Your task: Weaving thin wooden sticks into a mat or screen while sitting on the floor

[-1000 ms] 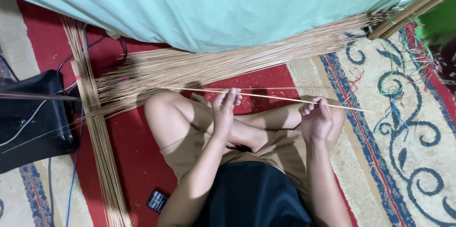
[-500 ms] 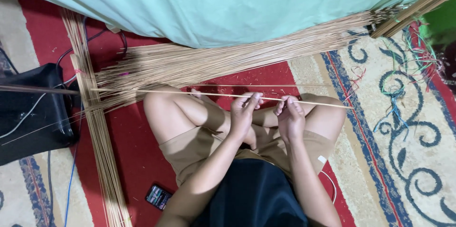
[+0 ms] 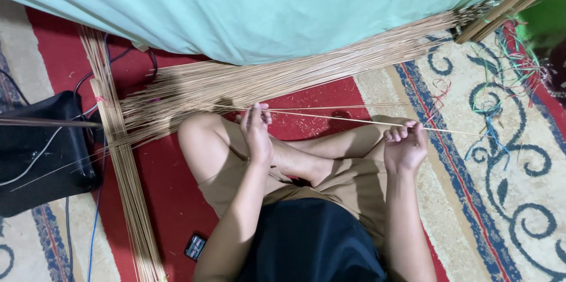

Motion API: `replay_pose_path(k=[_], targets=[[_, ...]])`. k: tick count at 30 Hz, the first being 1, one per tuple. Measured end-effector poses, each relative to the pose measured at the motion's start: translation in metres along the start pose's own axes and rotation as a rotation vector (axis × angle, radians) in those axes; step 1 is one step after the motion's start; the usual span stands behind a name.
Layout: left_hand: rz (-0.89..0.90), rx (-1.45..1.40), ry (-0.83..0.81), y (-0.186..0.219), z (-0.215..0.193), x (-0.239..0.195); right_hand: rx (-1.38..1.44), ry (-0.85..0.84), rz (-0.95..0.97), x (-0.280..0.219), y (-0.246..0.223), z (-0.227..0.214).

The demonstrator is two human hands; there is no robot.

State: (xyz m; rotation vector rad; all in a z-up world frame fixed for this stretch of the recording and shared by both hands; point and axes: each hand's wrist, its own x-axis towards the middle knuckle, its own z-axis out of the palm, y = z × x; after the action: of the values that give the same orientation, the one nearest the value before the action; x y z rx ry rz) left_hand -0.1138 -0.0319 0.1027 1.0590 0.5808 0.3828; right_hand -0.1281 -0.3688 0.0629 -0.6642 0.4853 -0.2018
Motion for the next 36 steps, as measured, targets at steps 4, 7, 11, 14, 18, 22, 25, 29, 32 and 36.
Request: replay_pose_path(k=[4,7,11,14,18,22,25,29,32,36], targets=[[0.014,0.062,0.011,-0.008,0.018,-0.024,-0.035,0.011,0.011,-0.02,0.02,0.032],[-0.066,0.127,-0.097,-0.011,0.038,-0.056,-0.068,-0.058,0.087,-0.038,0.051,0.052],[-0.079,0.171,-0.195,-0.03,0.039,-0.068,-0.184,-0.201,0.142,-0.054,0.065,0.067],[-0.081,0.153,-0.176,-0.021,0.035,-0.06,-0.181,-0.194,0.114,-0.043,0.058,0.052],[-0.068,0.094,-0.115,-0.006,0.024,-0.045,-0.129,-0.117,0.023,-0.02,0.02,0.024],[-0.025,0.014,-0.089,-0.008,0.015,-0.032,-0.126,-0.041,-0.064,0.006,-0.024,-0.008],[-0.025,0.018,-0.087,-0.003,0.021,-0.036,-0.162,-0.006,-0.123,0.005,-0.028,-0.009],[-0.033,0.05,-0.1,-0.002,0.029,-0.045,-0.116,0.024,-0.163,-0.007,0.005,0.004],[-0.045,0.045,-0.11,-0.001,0.031,-0.049,-0.086,0.024,-0.139,-0.016,0.036,0.013],[-0.066,0.054,-0.157,-0.01,0.031,-0.054,-0.146,-0.104,-0.025,-0.045,0.052,0.059]])
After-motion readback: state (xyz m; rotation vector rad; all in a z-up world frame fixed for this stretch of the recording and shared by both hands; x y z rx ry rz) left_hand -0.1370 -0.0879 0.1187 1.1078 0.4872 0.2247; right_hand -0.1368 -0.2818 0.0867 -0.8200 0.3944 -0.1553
